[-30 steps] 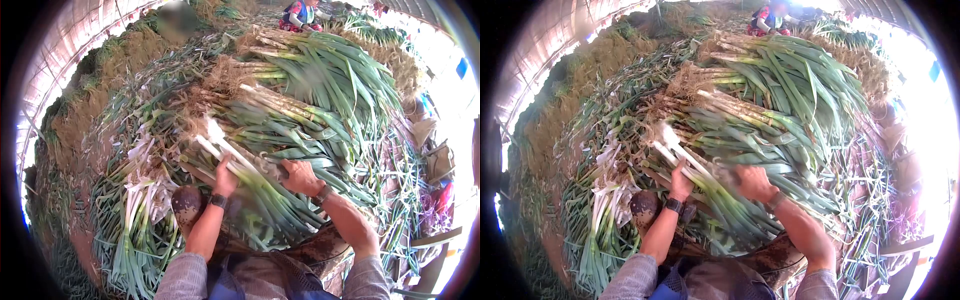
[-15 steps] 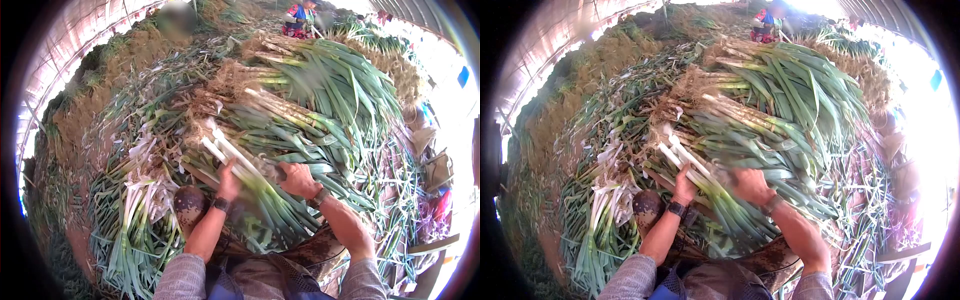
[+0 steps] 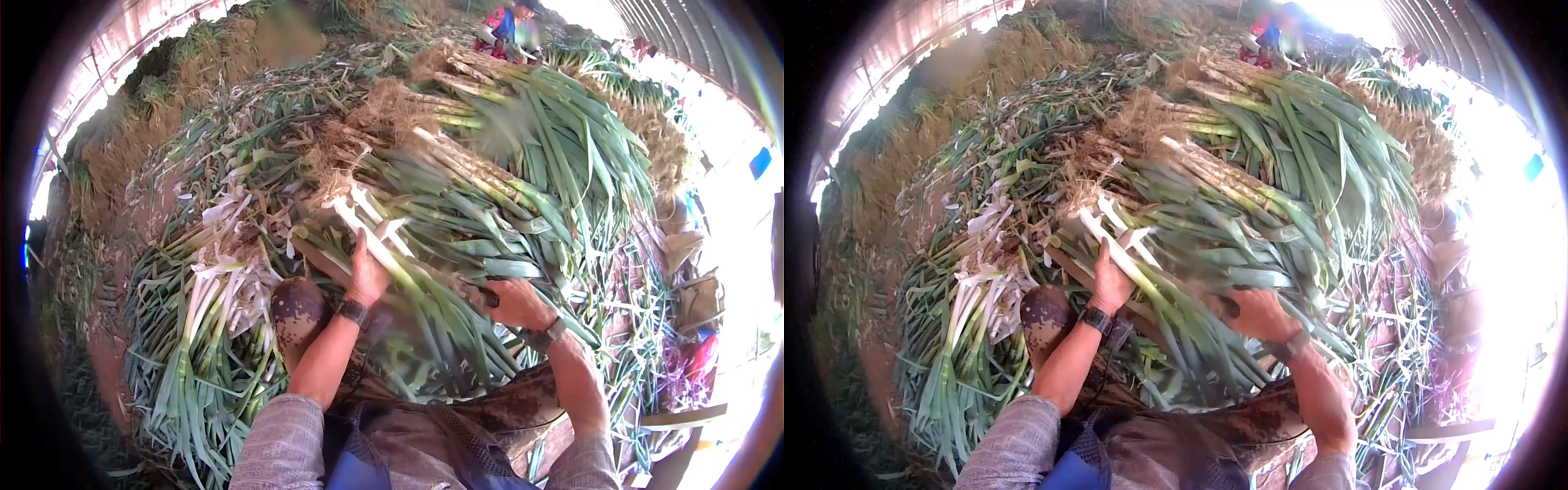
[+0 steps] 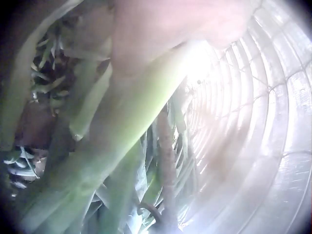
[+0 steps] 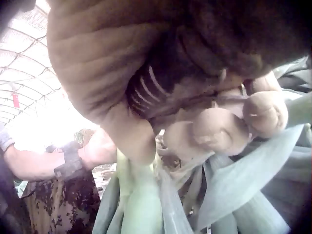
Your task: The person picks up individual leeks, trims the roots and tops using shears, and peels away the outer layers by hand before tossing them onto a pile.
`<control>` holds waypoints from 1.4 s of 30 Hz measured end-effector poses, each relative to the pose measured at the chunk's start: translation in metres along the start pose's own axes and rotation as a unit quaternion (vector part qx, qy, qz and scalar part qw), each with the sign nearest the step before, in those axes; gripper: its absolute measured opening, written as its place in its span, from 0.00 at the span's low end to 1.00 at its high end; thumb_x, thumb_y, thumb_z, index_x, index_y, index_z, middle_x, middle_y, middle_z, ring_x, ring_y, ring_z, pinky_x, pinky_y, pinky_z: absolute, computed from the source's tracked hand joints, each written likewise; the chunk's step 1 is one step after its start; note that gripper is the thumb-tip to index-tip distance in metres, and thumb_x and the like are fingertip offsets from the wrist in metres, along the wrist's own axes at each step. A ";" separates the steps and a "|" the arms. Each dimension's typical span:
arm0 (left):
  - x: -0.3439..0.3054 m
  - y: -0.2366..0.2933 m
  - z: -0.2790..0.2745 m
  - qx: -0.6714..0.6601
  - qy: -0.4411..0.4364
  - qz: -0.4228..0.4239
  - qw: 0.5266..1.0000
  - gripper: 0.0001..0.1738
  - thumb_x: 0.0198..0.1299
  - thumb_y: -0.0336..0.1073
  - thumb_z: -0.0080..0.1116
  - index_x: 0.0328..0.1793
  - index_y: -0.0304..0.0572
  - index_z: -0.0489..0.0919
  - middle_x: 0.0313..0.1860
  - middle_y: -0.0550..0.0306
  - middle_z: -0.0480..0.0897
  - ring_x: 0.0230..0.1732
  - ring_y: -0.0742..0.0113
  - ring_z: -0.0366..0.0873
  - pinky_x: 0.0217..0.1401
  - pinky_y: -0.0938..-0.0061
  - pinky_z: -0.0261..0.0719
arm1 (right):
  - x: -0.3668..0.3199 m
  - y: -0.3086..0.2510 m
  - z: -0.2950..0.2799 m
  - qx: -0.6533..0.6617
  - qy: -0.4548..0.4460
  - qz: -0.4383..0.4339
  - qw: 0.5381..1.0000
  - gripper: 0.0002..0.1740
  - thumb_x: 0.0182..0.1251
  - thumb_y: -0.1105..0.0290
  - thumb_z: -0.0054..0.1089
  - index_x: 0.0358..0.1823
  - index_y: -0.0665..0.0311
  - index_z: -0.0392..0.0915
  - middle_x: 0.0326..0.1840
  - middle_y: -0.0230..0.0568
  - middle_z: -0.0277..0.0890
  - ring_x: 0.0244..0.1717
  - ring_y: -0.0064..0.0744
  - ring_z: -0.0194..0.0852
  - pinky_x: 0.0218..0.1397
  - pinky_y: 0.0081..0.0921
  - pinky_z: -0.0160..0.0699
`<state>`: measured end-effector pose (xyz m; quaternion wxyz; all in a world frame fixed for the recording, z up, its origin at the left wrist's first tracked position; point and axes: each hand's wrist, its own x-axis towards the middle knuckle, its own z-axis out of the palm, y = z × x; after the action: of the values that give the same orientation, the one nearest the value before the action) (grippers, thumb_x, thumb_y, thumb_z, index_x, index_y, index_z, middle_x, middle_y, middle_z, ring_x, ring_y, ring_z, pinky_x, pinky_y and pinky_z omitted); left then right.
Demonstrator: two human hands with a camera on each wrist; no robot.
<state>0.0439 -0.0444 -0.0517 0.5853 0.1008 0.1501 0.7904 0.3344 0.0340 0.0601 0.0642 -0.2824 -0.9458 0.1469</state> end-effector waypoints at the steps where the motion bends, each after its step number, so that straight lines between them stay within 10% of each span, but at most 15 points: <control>1: 0.000 0.001 0.000 0.020 -0.011 0.006 1.000 0.35 0.70 0.62 0.47 0.71 0.43 0.71 0.65 0.46 0.74 0.64 0.51 0.71 0.70 0.52 0.67 | -0.001 -0.004 -0.001 0.003 0.007 0.008 1.000 0.16 0.61 0.57 0.64 0.41 0.63 0.82 0.27 0.52 0.81 0.32 0.56 0.81 0.37 0.46 0.79; 8: -0.005 -0.012 0.019 0.148 -0.013 0.017 0.989 0.28 0.69 0.46 0.57 0.70 0.40 0.72 0.53 0.55 0.78 0.52 0.58 0.79 0.60 0.63 0.78 | 0.028 -0.039 0.003 0.048 0.071 -0.008 0.996 0.17 0.60 0.57 0.63 0.44 0.61 0.80 0.30 0.53 0.82 0.33 0.58 0.80 0.39 0.51 0.76; 23: 0.005 -0.006 0.003 0.034 0.011 0.028 0.999 0.42 0.69 0.71 0.39 0.69 0.41 0.69 0.47 0.56 0.79 0.47 0.58 0.79 0.57 0.59 0.78 | 0.036 -0.043 -0.004 0.018 0.015 0.018 1.000 0.15 0.61 0.58 0.62 0.41 0.61 0.81 0.28 0.51 0.80 0.33 0.57 0.79 0.38 0.48 0.76; 27: 0.007 0.011 0.008 0.054 0.039 0.095 0.993 0.22 0.74 0.45 0.46 0.61 0.36 0.77 0.50 0.56 0.82 0.52 0.60 0.79 0.61 0.63 0.77 | 0.010 -0.026 -0.009 0.040 -0.078 0.024 0.996 0.17 0.63 0.56 0.60 0.47 0.58 0.82 0.31 0.52 0.81 0.35 0.57 0.80 0.41 0.47 0.77; 32: 0.022 0.015 -0.051 0.024 0.020 0.078 0.996 0.20 0.73 0.41 0.50 0.61 0.32 0.76 0.57 0.48 0.81 0.56 0.58 0.79 0.64 0.63 0.77 | -0.017 -0.019 -0.014 0.003 -0.159 0.051 0.986 0.18 0.65 0.55 0.58 0.50 0.56 0.84 0.33 0.53 0.82 0.38 0.57 0.80 0.44 0.47 0.78; 34: 0.030 0.013 -0.059 0.033 0.129 0.104 0.986 0.21 0.72 0.41 0.51 0.62 0.32 0.74 0.58 0.46 0.81 0.56 0.57 0.79 0.64 0.62 0.76 | -0.020 -0.013 -0.010 0.036 -0.118 0.059 0.991 0.18 0.65 0.54 0.58 0.49 0.56 0.83 0.33 0.53 0.82 0.38 0.57 0.81 0.44 0.47 0.78; 42: 0.028 0.021 -0.069 0.199 0.093 0.123 0.968 0.16 0.62 0.27 0.57 0.57 0.33 0.78 0.50 0.55 0.82 0.52 0.62 0.80 0.61 0.65 0.77 | -0.020 0.001 0.013 0.071 -0.025 -0.016 0.997 0.16 0.61 0.57 0.64 0.44 0.58 0.83 0.27 0.49 0.81 0.32 0.54 0.80 0.37 0.44 0.79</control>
<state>-0.0064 -0.0321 -0.1090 0.4352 0.1590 0.3445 0.8165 0.3489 0.0206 0.0467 0.0630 -0.2583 -0.9388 0.2192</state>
